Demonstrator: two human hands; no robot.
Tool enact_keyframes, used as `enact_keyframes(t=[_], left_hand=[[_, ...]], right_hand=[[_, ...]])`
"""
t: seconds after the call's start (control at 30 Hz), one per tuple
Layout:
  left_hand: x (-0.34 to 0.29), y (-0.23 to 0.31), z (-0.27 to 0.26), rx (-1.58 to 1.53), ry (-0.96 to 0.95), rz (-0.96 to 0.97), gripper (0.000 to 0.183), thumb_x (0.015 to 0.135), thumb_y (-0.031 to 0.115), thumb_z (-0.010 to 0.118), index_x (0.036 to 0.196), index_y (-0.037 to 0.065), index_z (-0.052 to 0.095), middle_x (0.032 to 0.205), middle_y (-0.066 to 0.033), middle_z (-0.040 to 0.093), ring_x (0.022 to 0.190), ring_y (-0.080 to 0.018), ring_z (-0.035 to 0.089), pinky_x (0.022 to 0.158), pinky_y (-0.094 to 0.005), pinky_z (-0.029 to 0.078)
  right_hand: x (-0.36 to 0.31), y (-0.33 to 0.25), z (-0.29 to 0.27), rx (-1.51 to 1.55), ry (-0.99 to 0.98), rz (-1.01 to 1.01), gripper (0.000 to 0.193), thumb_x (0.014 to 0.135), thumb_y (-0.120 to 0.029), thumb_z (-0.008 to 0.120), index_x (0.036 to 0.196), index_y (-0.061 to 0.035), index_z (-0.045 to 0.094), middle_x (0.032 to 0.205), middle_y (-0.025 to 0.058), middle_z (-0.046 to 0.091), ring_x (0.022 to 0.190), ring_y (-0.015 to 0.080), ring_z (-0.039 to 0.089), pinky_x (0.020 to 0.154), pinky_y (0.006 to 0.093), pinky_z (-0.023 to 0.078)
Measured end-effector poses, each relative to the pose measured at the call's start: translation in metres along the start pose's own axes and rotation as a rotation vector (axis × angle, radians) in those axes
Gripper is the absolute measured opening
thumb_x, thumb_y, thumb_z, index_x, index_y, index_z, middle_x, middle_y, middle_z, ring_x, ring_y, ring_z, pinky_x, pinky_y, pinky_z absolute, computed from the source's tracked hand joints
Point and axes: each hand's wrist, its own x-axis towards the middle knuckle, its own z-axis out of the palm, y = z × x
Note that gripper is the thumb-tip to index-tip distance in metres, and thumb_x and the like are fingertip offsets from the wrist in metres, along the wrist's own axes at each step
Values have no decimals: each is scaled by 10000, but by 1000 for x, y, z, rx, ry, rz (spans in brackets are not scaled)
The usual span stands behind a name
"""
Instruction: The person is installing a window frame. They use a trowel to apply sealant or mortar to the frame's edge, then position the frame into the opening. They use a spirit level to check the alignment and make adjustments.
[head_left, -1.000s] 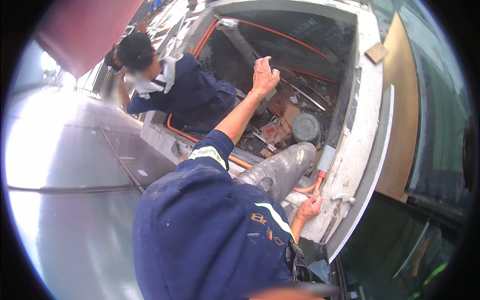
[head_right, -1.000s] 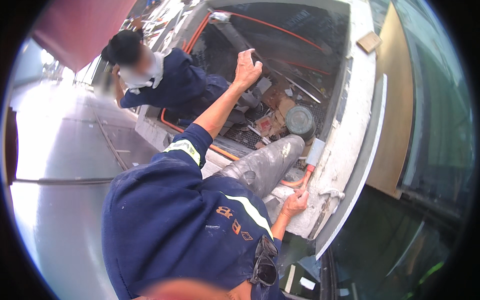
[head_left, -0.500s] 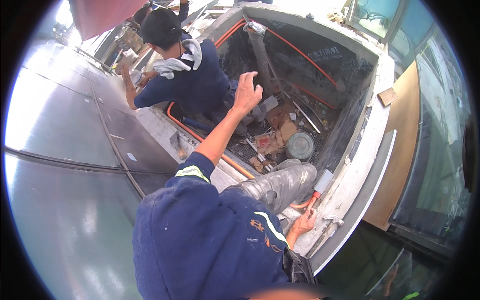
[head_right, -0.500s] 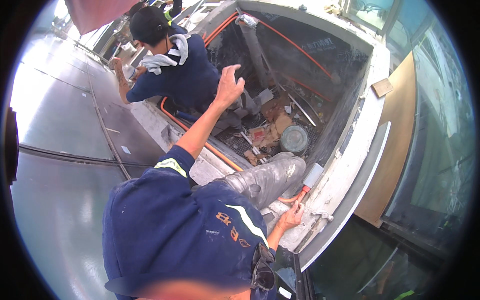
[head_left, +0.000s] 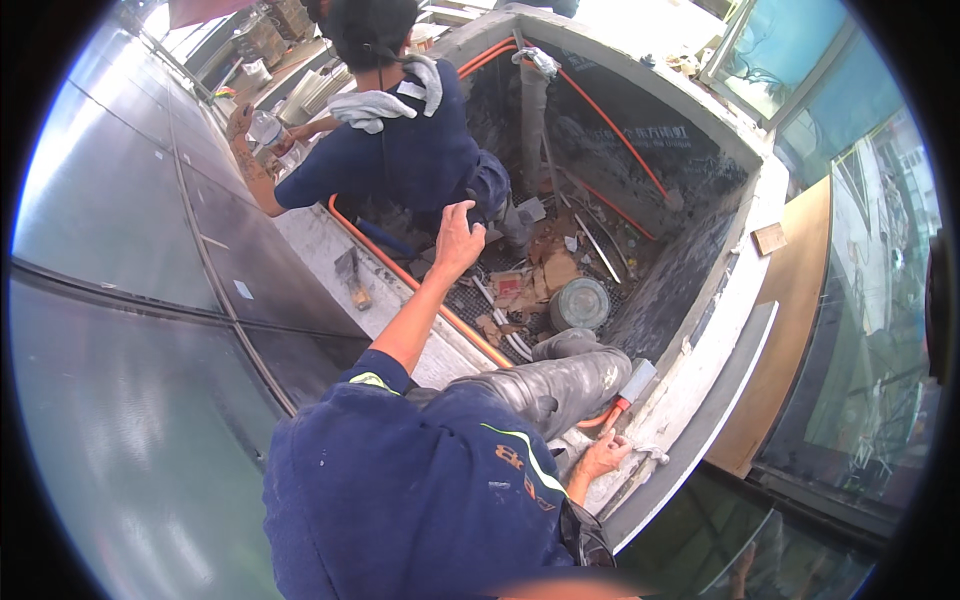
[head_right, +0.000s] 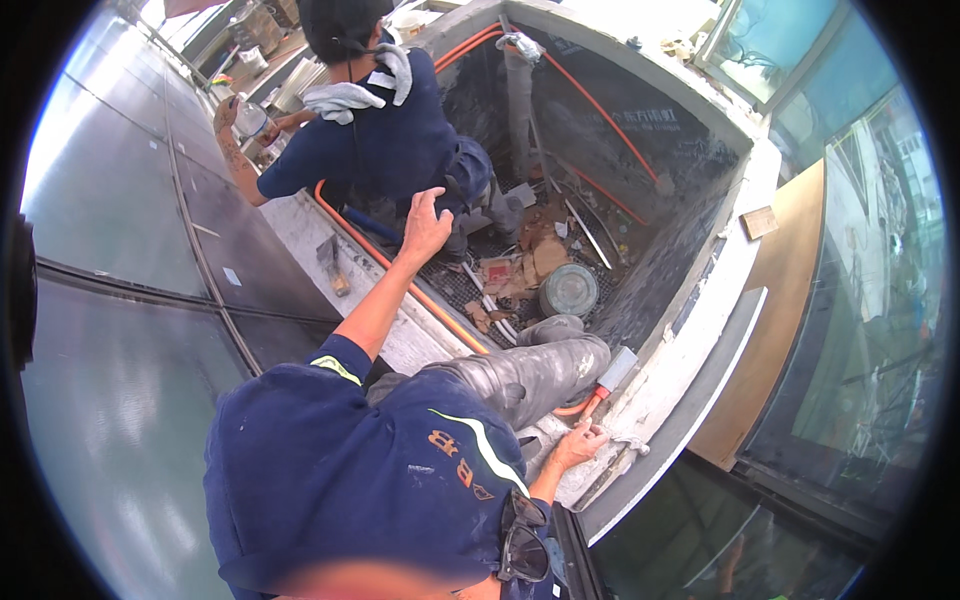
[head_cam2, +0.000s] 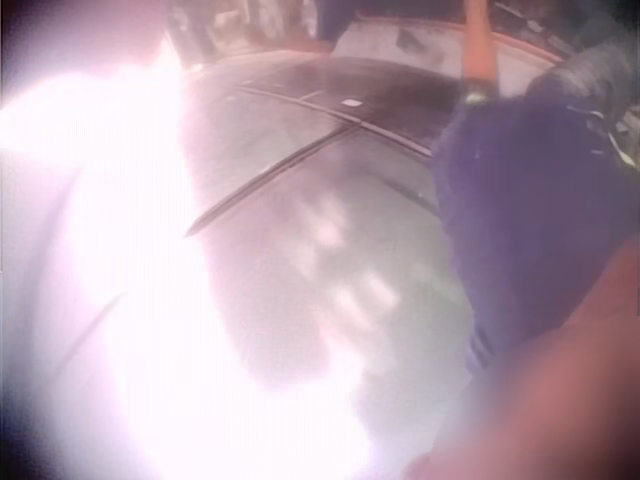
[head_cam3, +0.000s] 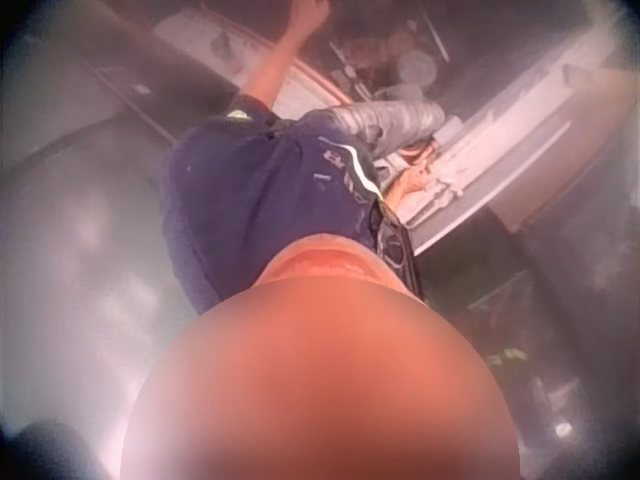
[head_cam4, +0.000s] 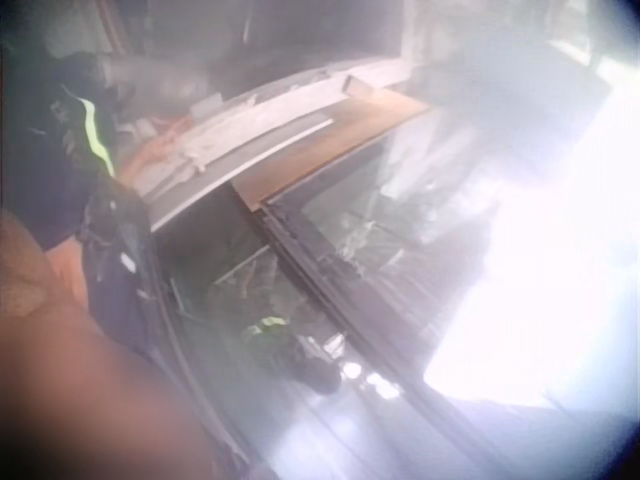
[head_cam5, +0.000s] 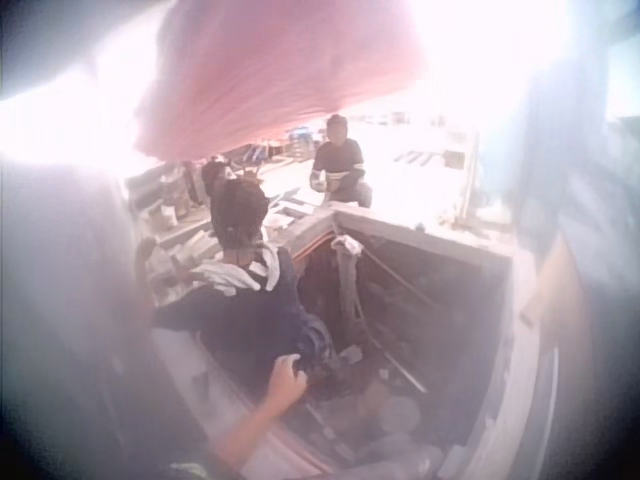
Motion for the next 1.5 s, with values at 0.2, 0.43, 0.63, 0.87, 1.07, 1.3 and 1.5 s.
enact_keyframes(t=[0.2,0.43,0.63,0.87,1.07,1.3,1.5], left_hand=[[-9,-28,-17,-21,10,-74,497,911,132,664,1386,6,586,1366,-257,577,1298,-445,574,1128,-499,468],[-10,-44,-18,-24,0,-104,495,912,118,662,1389,-2,601,1376,-269,587,1308,-451,571,1135,-496,468],[-7,-42,-7,-47,3,-86,488,902,111,669,1373,-11,627,1272,-240,635,1156,-373,645,1056,-459,517],[24,-23,7,-117,39,52,453,897,75,665,1340,-8,632,1184,-239,634,1063,-380,640,972,-480,527],[107,16,19,-153,112,131,400,874,58,692,1269,3,679,969,-148,650,903,-318,647,860,-450,546],[205,63,45,-285,134,230,398,891,93,710,1275,-8,680,991,-148,704,917,-300,697,868,-425,568],[274,86,72,-405,29,149,441,952,152,706,1345,-34,633,1070,-182,784,955,-308,777,898,-409,595]], right_hand=[[-1,-7,-2,189,-85,84,270,1084,-243,637,1031,18,682,782,85,707,519,172,598,534,365,486],[-5,-11,-7,37,-90,6,304,1106,-236,557,1005,4,712,773,83,702,498,163,592,525,365,479],[-1,-3,-3,83,-76,21,273,1094,-213,570,1004,3,712,780,84,711,500,161,598,541,366,487],[1,8,1,48,-75,26,230,1089,-194,593,1024,-3,704,809,87,729,520,156,619,533,351,495],[-1,0,2,63,-43,130,264,1104,-221,573,1047,6,696,817,97,727,524,155,623,509,338,496],[1,-4,-2,95,-104,128,321,1114,-253,547,1150,17,718,833,96,722,535,144,622,531,328,502],[5,10,3,52,-139,112,287,1096,-205,566,1200,6,731,844,81,726,550,132,619,565,316,515]])
